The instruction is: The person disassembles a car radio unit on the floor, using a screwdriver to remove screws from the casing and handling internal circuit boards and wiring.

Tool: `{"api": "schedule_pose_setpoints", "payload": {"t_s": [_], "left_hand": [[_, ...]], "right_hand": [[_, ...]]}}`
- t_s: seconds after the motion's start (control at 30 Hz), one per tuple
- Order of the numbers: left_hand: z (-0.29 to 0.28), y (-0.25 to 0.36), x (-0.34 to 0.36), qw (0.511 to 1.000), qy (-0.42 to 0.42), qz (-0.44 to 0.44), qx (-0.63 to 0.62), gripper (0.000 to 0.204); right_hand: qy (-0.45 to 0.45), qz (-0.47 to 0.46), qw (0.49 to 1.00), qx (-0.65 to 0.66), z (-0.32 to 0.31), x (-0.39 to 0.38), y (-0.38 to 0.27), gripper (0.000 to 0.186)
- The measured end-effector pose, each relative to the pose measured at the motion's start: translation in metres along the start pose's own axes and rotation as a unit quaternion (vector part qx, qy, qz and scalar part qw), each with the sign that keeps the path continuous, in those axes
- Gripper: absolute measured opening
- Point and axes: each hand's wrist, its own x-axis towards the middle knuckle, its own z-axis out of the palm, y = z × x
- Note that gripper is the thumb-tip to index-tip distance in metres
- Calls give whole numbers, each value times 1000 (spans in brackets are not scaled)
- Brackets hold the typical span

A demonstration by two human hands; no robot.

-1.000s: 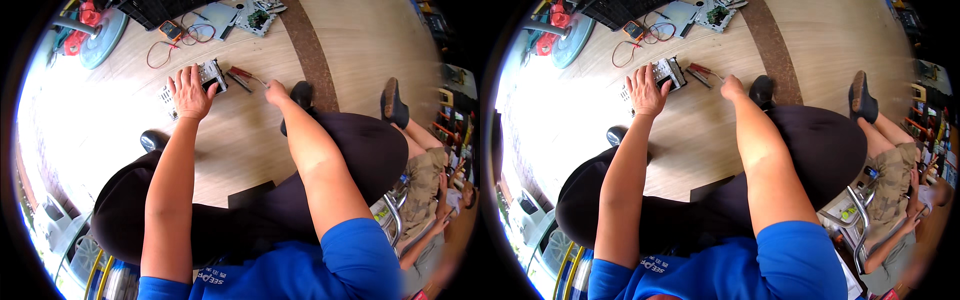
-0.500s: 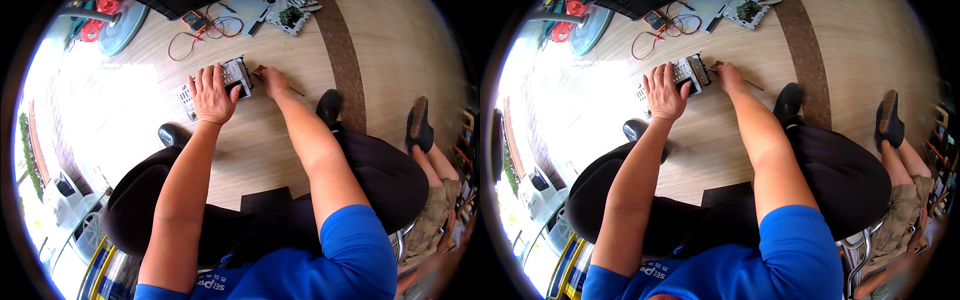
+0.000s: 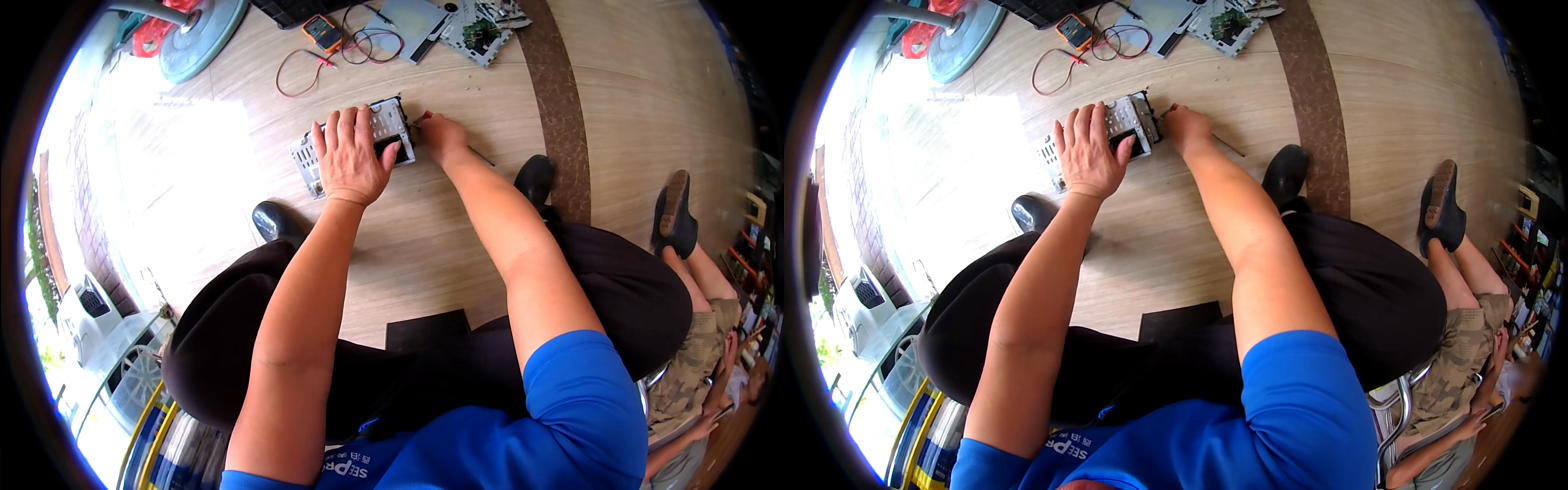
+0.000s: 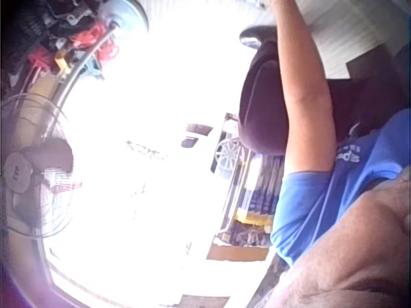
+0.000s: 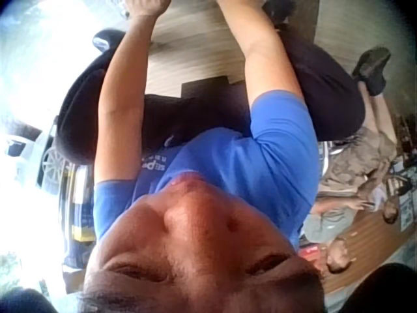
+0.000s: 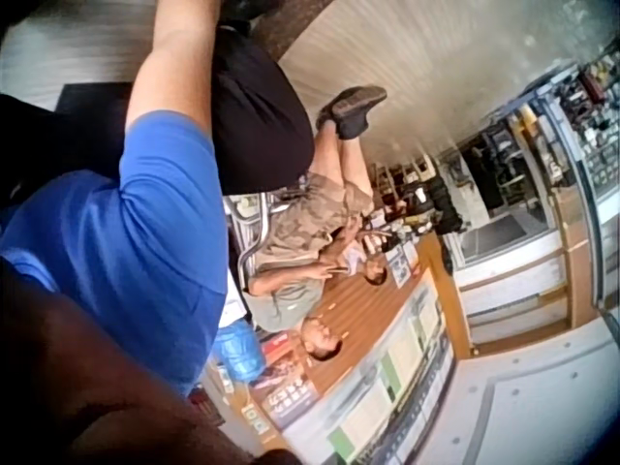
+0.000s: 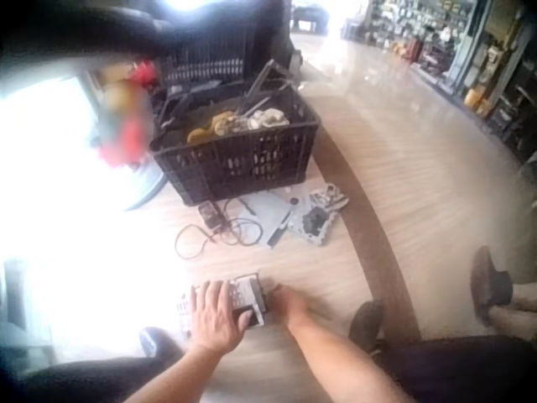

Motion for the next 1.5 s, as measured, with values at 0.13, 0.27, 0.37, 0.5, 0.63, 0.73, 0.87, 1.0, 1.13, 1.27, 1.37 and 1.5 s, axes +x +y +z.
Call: {"api": "schedule_pose_setpoints", "payload": {"t_s": [0.13, 0.27, 0.37, 0.5, 0.63, 0.73, 0.87, 1.0, 1.13, 1.27, 1.37, 1.5], "left_hand": [[-2, -6, -4, 1000, 1, -5, 10, 73], [6, 9, 5, 1000, 2, 7, -1, 74], [5, 4, 2, 1000, -2, 3, 12, 74], [2, 1, 0, 1000, -6, 0, 21, 74], [-1, -5, -2, 1000, -2, 2, 27, 74], [1, 2, 1, 1000, 0, 4, 19, 74], [5, 7, 3, 1000, -8, 3, 14, 73], [0, -2, -1, 1000, -5, 0, 25, 73], [2, -1, 0, 1000, 9, 3, 24, 73], [3, 3, 2, 1000, 12, 8, 10, 73], [0, -2, -1, 1000, 10, 2, 11, 73], [-2, -3, -1, 1000, 6, -4, 5, 73]], "right_hand": [[-32, -72, 996, -48, -3, -2, -11, 25], [23, -37, 995, -86, 40, 11, 25, 28], [93, -58, 992, -65, 50, 11, 25, 25], [165, 47, 958, 231, 32, 10, 27, 21], [160, 96, 946, 263, -12, 23, 35, 23], [157, 115, 955, 221, -24, 34, 55, 22], [132, 137, 950, 247, -20, 30, 61, 22], [93, 149, 952, 252, -11, -3, 21, 20], [0, 169, 970, 172, 13, -34, 6, 19], [-76, 170, 971, 150, 18, -36, 8, 27], [-57, 173, 964, 193, -1, -32, 1, 24], [-20, 171, 961, 216, -19, -20, 3, 25]]}}
